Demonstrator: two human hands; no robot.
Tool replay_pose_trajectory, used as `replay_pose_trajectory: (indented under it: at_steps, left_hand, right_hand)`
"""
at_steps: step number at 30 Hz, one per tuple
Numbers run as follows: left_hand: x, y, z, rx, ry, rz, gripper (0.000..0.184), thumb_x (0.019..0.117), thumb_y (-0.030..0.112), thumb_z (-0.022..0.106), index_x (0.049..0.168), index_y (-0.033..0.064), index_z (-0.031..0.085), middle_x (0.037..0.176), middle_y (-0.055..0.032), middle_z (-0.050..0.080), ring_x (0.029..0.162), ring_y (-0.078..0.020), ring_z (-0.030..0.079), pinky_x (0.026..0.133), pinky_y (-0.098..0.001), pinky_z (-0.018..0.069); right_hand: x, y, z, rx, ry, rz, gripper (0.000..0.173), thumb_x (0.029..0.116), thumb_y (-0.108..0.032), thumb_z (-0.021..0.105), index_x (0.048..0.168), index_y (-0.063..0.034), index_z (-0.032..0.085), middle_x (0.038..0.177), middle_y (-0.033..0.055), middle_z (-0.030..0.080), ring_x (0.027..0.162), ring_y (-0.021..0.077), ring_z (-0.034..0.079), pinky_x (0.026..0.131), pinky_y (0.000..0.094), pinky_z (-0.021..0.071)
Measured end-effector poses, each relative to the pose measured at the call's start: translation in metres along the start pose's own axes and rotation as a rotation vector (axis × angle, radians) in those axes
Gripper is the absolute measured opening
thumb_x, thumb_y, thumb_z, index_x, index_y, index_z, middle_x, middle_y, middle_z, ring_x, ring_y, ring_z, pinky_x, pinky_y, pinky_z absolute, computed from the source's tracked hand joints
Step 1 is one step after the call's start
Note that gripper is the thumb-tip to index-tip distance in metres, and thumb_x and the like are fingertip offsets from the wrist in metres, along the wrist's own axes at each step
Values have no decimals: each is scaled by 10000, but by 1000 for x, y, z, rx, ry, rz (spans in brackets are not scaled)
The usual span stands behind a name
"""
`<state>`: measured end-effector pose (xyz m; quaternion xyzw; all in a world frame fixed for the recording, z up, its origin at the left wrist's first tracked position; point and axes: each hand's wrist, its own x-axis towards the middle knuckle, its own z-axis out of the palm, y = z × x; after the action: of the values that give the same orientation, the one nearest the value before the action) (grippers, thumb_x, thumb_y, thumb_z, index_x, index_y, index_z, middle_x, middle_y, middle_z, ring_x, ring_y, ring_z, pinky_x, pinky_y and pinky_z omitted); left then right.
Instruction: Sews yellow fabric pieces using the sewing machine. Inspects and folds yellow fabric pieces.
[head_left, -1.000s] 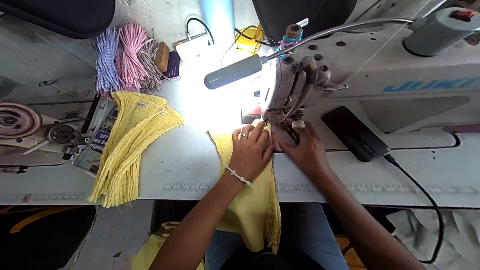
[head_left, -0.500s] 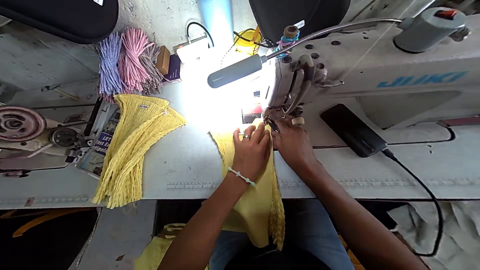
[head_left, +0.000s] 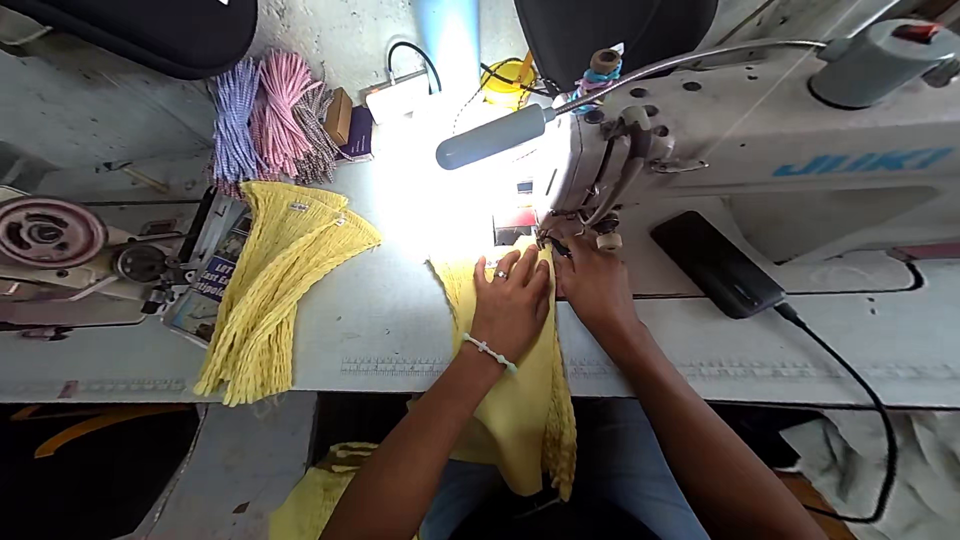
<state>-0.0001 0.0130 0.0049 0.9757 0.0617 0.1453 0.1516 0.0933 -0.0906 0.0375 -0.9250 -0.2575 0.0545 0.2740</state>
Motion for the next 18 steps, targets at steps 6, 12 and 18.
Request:
replay_pose_trajectory:
  at_steps: [6, 12, 18]
  left_hand:
    - [1, -4, 1, 12, 24, 17, 341, 1028, 237, 526, 1291, 141, 722, 1479, -84, 586, 1395, -329, 517, 1102, -713, 285]
    - [4, -5, 2, 10, 31, 32, 335, 1028, 237, 525, 1276, 140, 728, 1476, -95, 586, 1393, -340, 518, 1098, -721, 279]
    - [18, -8, -1, 58, -16, 24, 331, 1021, 252, 555, 1290, 149, 718, 1499, -104, 562, 1407, -359, 494, 1097, -736, 260]
  right_hand:
    - [-16, 40, -10, 157, 143, -4, 325, 965, -104, 694, 1236, 69, 646, 1101, 284, 665, 886, 433, 670, 773, 614, 517]
    - [-43, 62, -15, 191, 216, -54, 300, 1012, -145, 596, 1227, 50, 668, 891, 222, 687, 707, 308, 625, 657, 469, 496]
    - [-94, 56, -24, 343, -46, -192, 321, 1056, -193, 462, 1013, 13, 703, 741, 58, 706, 571, 122, 661, 530, 294, 567]
